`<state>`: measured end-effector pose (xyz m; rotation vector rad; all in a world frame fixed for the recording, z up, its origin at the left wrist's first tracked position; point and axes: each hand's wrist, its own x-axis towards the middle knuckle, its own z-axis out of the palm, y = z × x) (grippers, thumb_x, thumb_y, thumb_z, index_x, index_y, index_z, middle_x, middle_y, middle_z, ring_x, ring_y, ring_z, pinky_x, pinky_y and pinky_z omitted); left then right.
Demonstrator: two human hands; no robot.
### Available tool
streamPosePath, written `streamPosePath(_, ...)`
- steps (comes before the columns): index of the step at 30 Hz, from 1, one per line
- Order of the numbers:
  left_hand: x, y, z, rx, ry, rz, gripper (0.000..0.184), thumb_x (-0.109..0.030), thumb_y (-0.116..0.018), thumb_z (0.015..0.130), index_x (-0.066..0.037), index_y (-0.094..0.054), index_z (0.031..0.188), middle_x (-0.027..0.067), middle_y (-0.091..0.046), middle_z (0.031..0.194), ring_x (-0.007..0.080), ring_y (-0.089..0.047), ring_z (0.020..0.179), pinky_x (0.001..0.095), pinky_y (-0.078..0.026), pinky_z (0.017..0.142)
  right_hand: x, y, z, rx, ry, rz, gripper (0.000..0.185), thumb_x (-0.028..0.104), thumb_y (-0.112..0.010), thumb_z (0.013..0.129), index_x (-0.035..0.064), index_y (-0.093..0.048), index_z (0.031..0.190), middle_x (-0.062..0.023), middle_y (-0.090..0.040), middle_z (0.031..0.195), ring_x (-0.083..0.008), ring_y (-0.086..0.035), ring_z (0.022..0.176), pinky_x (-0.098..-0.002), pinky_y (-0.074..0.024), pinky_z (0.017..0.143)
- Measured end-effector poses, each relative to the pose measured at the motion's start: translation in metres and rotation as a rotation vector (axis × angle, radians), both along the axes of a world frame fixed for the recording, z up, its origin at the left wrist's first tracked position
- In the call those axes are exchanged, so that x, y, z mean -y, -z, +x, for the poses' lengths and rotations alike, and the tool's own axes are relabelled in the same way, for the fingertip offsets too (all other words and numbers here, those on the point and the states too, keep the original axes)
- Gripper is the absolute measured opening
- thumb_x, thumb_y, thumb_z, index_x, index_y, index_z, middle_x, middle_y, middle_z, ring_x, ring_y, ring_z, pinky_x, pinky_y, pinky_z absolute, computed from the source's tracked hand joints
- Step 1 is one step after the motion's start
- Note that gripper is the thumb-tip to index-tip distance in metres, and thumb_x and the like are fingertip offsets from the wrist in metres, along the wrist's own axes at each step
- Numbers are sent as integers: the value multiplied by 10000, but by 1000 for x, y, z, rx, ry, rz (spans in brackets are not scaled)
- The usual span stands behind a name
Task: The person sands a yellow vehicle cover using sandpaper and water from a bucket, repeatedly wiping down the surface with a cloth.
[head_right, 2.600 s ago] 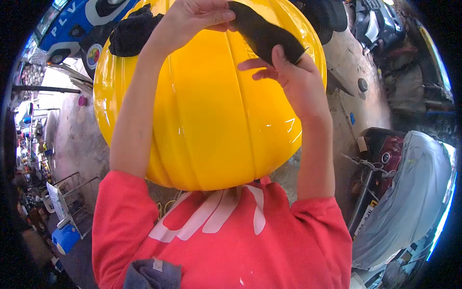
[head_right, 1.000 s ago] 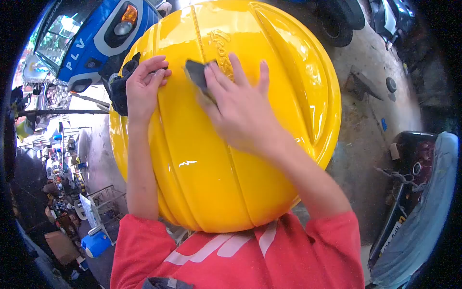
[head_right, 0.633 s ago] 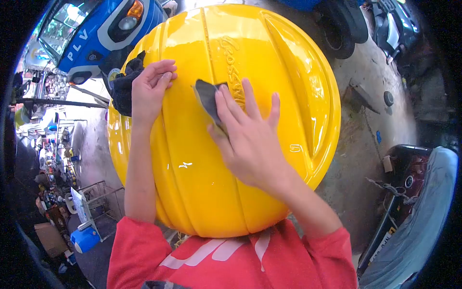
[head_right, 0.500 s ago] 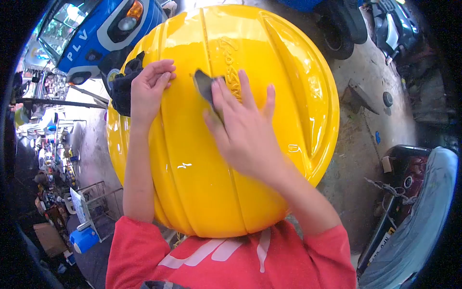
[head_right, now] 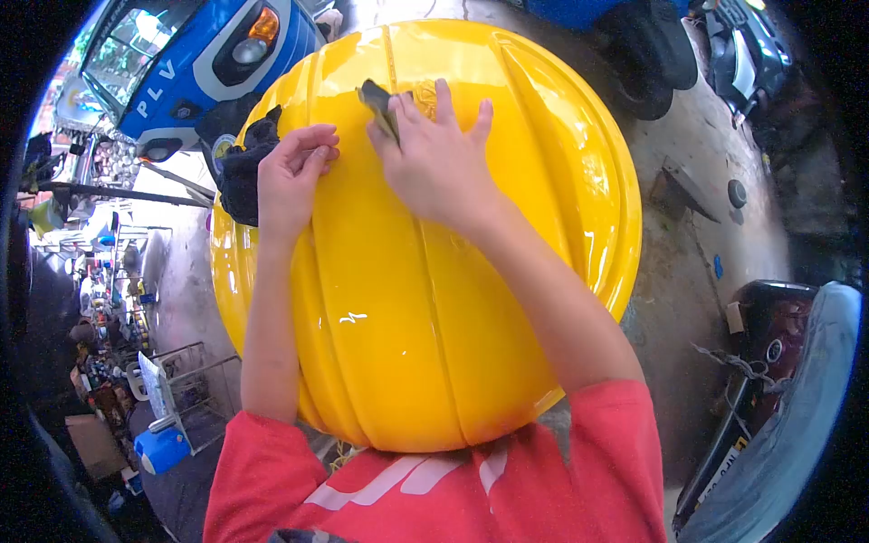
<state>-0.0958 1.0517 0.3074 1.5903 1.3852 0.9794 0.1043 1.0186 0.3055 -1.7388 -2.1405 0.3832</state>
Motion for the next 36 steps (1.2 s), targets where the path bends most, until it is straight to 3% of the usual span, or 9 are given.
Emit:
streamPosePath(1, 0, 0, 0, -12, -5, 3, 232, 17, -576, 956, -9, -653, 1173, 60, -705, 1065, 128, -683, 937, 235, -526, 823, 0, -1, 0, -3, -1, 1, 535, 371, -359, 1044, 84, -389, 1494, -76, -393, 1555, -412, -178, 1491, -680, 27, 1132)
streamPosePath(3, 0, 0, 2, 8, -14, 5, 225, 33, -576, 944, -4, -665, 1148, 70, -715, 1038, 134, -694, 914, 236, -535, 821, 8, -2, 2, -75, -21, 4, 560, 369, -350, 1031, 3, -425, 1448, -145, -393, 1545, -459, -221, 1462, -767, -31, 1076)
streamPosePath(6, -1, 0, 3, 24, -26, 4, 219, 50, -577, 931, 2, -677, 1119, 80, -725, 1014, 142, -706, 895, 238, -545, 819, 42, -4, 5, -153, 37, -6, 553, 383, -348, 1028, 29, -435, 1442, -148, -400, 1537, -451, -222, 1464, -763, -67, 1081)
streamPosePath(10, -1, 0, 2, 12, -26, 20, 215, 54, -575, 931, 4, -678, 1113, 81, -724, 1022, 150, -709, 904, 242, -548, 823, -4, -4, -1, -186, 33, -35, 575, 402, -342, 1028, 24, -421, 1454, -137, -397, 1542, -442, -212, 1471, -749, -55, 1094)
streamPosePath(12, 1, -3, 2, -13, -12, 9, 216, 43, -572, 943, 9, -664, 1135, 77, -714, 1043, 147, -696, 938, 244, -541, 848, -36, -1, -3, 3, -16, -50, 599, 407, -339, 1028, 1, -401, 1464, -141, -388, 1548, -445, -212, 1470, -747, -33, 1096)
streamPosePath(17, 1, -4, 4, 11, -19, -29, 216, 31, -568, 955, 17, -650, 1155, 74, -702, 1064, 142, -683, 969, 250, -533, 879, 19, 5, -3, -104, 65, 2, 595, 415, -335, 1028, 0, -416, 1447, -141, -385, 1548, -453, -231, 1461, -752, -54, 1093)
streamPosePath(24, 0, -3, 2, -5, -21, -7, 206, 38, -574, 945, 14, -663, 1129, 80, -712, 1040, 146, -696, 923, 242, -540, 833, -37, -4, -8, -20, 47, -67, 611, 417, -327, 1030, -18, -386, 1456, -151, -384, 1546, -461, -249, 1451, -751, -66, 1093)
streamPosePath(31, -1, 2, 1, 16, -7, 9, 207, 19, -584, 953, 3, -658, 1145, 54, -708, 1042, 124, -678, 918, 235, -519, 806, 10, -1, -6, -162, 87, 15, 578, 411, -314, 1033, -8, -420, 1417, -152, -397, 1535, -478, -243, 1446, -758, -81, 1086)
streamPosePath(36, 2, -1, 1, 1, -27, -11, 207, 17, -584, 953, 0, -658, 1145, 55, -706, 1047, 123, -677, 920, 233, -520, 814, -35, -7, -4, 58, -4, -59, 511, 367, -351, 1031, 39, -466, 1406, -169, -399, 1521, -524, -246, 1419, -802, -111, 1036)
